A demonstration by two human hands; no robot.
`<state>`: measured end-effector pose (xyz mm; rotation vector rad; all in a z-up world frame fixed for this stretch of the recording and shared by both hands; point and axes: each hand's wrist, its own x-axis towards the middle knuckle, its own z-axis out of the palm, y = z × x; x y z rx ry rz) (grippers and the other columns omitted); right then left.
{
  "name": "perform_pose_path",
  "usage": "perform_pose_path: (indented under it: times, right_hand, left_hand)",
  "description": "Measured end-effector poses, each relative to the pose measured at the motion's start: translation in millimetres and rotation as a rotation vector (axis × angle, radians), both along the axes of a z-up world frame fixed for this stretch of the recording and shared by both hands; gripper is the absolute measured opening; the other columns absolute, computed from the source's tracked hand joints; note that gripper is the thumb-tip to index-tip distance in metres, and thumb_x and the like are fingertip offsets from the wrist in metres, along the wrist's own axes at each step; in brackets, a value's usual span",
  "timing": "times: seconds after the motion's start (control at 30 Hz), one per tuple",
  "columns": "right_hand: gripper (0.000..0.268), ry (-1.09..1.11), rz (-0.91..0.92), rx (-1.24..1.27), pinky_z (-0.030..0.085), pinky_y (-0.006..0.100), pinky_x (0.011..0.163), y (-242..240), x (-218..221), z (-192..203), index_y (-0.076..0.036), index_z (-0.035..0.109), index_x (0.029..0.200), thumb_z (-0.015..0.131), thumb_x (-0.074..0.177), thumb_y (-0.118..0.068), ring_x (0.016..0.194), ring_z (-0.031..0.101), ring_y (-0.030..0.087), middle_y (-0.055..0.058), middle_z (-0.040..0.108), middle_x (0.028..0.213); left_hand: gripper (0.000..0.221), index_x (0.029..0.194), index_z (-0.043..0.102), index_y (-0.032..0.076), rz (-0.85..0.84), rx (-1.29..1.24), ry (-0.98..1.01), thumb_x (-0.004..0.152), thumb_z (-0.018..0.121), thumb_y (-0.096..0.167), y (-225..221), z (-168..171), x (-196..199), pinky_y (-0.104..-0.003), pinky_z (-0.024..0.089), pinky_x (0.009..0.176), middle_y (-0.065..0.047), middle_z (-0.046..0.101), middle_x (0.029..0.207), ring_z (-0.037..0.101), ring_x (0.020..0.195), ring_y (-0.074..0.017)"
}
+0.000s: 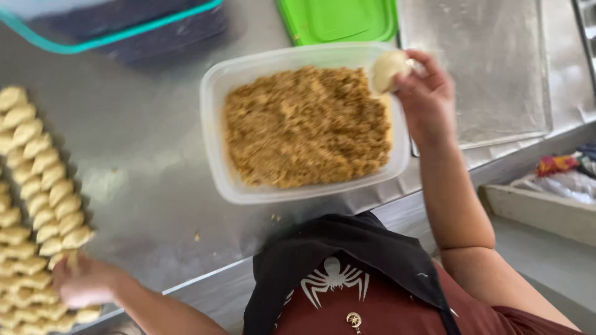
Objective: The person fills small pieces of dough with a crumble mixture by hand and places the finished buns onto a metal baking tray.
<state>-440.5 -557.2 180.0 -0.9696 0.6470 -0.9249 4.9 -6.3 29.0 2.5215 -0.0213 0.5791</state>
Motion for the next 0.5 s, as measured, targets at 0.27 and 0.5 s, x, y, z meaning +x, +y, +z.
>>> perform_pose_path:
  times: [0.27,0.5]
  right_hand:
    - [0.031,0.409,-0.307,-0.081,0.064,0.038,0.086,-195.6,-95.8,-181.8,0.0,0.062,0.114,0.081,0.089,0.0,0.098,0.072,0.022,0.011,0.069,0.11]
    - [0.023,0.95,-0.471,-0.954,0.052,0.031,0.079,-247.6,-78.2,-199.4,-0.008,0.08,0.1,0.093,0.082,-0.013,0.088,0.063,0.021,0.006,0.065,0.098]
  left_hand:
    - [0.024,0.117,0.074,-0.007,-0.784,-0.378,-0.047,0.097,0.081,-0.018,-278.7,140.1,-192.1,-0.03,0.062,0.089,-0.019,0.049,0.152,0.071,0.113,-0.0238]
    - [0.048,0.128,0.064,0.003,-1.067,-0.938,0.791,0.084,0.081,-0.005,-413.1,148.9,-293.6,-0.037,0.063,0.095,-0.015,0.065,0.133,0.07,0.12,-0.0255]
